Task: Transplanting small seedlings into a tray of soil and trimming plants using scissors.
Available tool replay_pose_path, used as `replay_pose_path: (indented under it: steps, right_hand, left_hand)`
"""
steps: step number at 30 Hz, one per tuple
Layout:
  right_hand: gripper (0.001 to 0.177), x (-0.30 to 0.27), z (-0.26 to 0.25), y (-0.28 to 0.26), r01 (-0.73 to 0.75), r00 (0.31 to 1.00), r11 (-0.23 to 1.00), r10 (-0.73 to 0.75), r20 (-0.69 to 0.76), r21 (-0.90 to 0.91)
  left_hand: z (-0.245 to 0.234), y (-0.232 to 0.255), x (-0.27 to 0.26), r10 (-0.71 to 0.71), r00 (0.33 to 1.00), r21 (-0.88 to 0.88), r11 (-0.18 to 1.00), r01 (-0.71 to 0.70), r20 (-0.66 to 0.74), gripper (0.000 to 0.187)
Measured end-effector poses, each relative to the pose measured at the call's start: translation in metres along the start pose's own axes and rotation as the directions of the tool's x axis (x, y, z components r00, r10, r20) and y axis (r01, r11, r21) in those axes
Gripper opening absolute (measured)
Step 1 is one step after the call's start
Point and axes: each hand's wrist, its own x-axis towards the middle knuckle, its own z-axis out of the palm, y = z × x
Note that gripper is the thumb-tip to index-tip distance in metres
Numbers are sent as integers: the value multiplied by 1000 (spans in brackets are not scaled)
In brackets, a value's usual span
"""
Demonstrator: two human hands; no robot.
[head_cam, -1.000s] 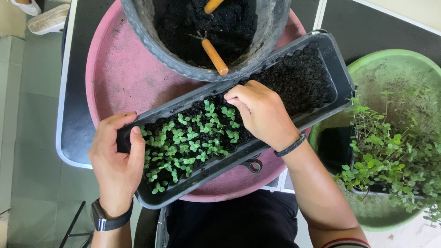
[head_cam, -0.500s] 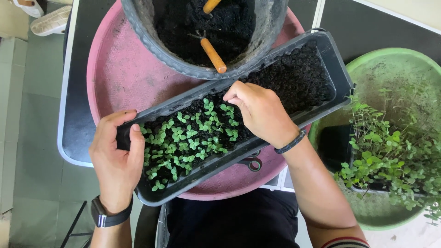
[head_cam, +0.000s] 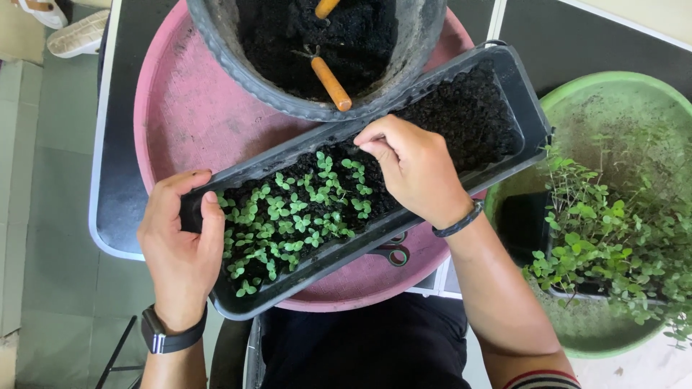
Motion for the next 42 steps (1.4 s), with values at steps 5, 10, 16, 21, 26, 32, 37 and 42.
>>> replay_pose_path:
  steps: [5,10,16,21,26,32,37,42]
  right_hand:
    - [13,-1,1,-2,15,998,1000,-16,60,20]
    - [14,-11,-4,-10,78,995,997,-79,59,12]
    - [15,-15,-18,-23,108,994,994,-108,-21,18]
    - [14,-10,-18,-10,110,991,994,-108,-74,19]
    - [14,-6,-10,-10,126,992,989,-124,-29,74]
    - [15,-6,-3,-3,113,993,992,-114,14,57]
    - [18,9,-1,1,83,993,996,-84,84,24]
    - [16,16,1,5,107,988,993,-101,117,-48]
  left_hand:
    - [1,0,0,0,1000,14,1000,0,-3,15]
    - [1,-1,0,7,1000,-1,1000,-7,-5,16]
    - [1,-2,0,17,1000,9,1000,-17,-3,15]
    - [0,3,1,11,1000,17,1000,-11,-6,13]
    - [1,0,1,-10,1000,-4,1000,10,-10,15]
    - [1,3,1,-30,1000,1,1000,30,1,15]
    - [0,5,1,-35,999,-3,999,35,4,16]
    - [1,4,0,-32,999,23,999,32,-2,16]
